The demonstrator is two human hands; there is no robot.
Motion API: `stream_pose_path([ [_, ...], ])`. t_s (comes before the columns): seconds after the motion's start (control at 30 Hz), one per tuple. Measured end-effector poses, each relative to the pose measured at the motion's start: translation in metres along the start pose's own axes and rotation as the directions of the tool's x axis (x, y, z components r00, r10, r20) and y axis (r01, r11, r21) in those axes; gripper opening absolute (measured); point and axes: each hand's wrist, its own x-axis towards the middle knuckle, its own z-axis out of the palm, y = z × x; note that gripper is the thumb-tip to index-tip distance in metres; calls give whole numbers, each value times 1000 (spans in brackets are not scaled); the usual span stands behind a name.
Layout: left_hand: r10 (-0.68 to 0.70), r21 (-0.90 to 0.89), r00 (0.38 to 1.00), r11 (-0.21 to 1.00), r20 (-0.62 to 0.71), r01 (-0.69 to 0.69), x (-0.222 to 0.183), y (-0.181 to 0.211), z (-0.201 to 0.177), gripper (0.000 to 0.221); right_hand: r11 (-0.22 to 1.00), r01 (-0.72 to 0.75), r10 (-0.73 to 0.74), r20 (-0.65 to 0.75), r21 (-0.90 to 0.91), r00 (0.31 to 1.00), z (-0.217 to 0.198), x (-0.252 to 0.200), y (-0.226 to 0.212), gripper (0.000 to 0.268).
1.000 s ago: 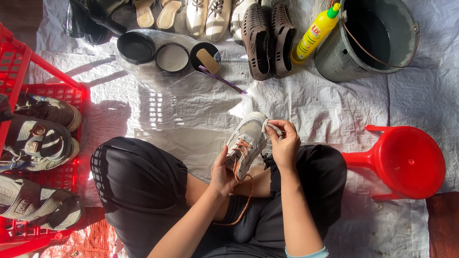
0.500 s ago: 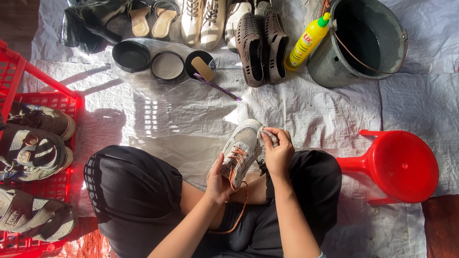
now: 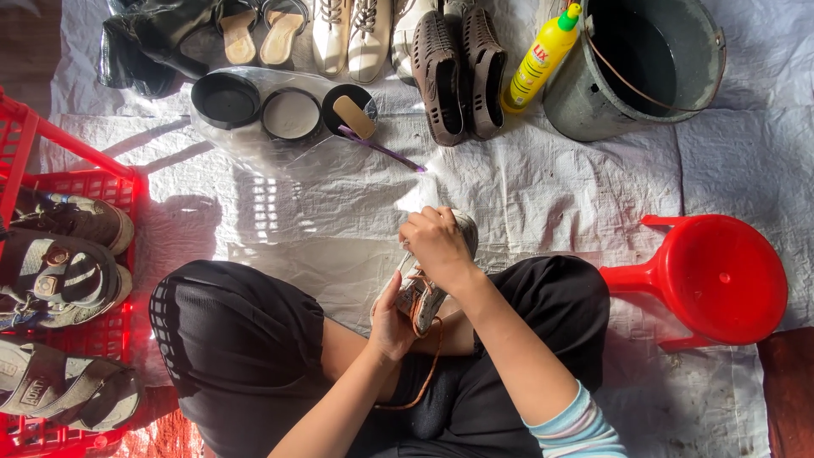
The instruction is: Cleaning a white sneaker by wiping it with a cloth and cleaning agent while sitting on the floor.
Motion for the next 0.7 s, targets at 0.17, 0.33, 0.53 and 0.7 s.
stream_pose_path([
  [0.17, -9, 10, 1000, 1000, 5, 9, -17, 12, 23, 80, 977, -147, 153, -32, 152, 988, -60, -7, 38, 16],
  [0.33, -26, -16, 999, 1000, -38, 25, -19, 12, 24, 75, 701, -402, 616, -215, 589, 758, -49, -55, 42, 11],
  [0.53, -35, -53, 999, 998, 0, 34, -12, 5, 10, 72, 236, -248, 852, -77, 940, 518, 10, -84, 33, 13],
  [0.7, -31, -46, 999, 998, 9, 32, -8, 0, -5, 72, 520, -360, 676, -116, 775, 728, -35, -45, 66, 14],
])
